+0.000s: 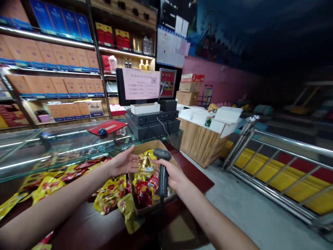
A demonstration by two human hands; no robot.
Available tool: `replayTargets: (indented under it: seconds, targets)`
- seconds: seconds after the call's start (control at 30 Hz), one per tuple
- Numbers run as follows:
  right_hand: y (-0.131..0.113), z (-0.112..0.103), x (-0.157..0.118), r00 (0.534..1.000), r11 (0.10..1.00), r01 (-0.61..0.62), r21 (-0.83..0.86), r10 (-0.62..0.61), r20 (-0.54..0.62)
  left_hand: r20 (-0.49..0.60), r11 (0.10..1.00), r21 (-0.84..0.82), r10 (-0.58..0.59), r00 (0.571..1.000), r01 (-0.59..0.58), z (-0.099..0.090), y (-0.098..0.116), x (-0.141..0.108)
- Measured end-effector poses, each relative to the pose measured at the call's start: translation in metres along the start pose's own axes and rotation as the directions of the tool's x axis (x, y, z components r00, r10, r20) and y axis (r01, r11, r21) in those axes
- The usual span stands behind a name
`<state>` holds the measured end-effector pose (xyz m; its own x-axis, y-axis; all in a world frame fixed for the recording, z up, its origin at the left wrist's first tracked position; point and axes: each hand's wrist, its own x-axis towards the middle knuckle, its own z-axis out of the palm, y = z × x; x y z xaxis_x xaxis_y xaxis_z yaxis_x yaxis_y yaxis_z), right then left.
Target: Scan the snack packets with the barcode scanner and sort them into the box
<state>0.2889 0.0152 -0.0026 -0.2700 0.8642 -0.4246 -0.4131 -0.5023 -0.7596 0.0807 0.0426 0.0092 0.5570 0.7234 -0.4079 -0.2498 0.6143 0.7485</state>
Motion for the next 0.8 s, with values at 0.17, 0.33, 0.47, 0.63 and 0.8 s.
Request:
replayTargets:
  seconds: [0.17,0.33,0.47,0.63,0.8]
  targets:
    - [-0.025,-0.027,0.007,0.982,0.99,0.143,-0.017,-0.144,-0.125,-0.092,0.997,0.076,0.019,0.996,-0.012,0.011,0.014,0.049]
    - [-0.018,-0.028,0.012,0.985,0.993,0.113,-0.022,-0.115,-0.129,-0.108,0.995,0.094,0.021,0.994,-0.011,0.001,0.013,0.049]
    - [0.002,-0.014,0.017,0.997,0.997,0.073,-0.002,-0.073,-0.017,-0.146,0.996,0.075,0.057,0.988,-0.046,-0.018,0.009,0.026]
    - [0.029,0.023,0.022,0.996,1.0,0.009,-0.027,-0.006,0.09,-0.205,0.994,0.022,0.106,0.973,-0.104,-0.05,0.0,-0.017]
    - [0.064,0.07,0.02,0.974,0.995,-0.078,-0.055,0.087,0.207,-0.239,0.986,-0.022,0.155,0.959,-0.165,-0.083,-0.019,-0.074]
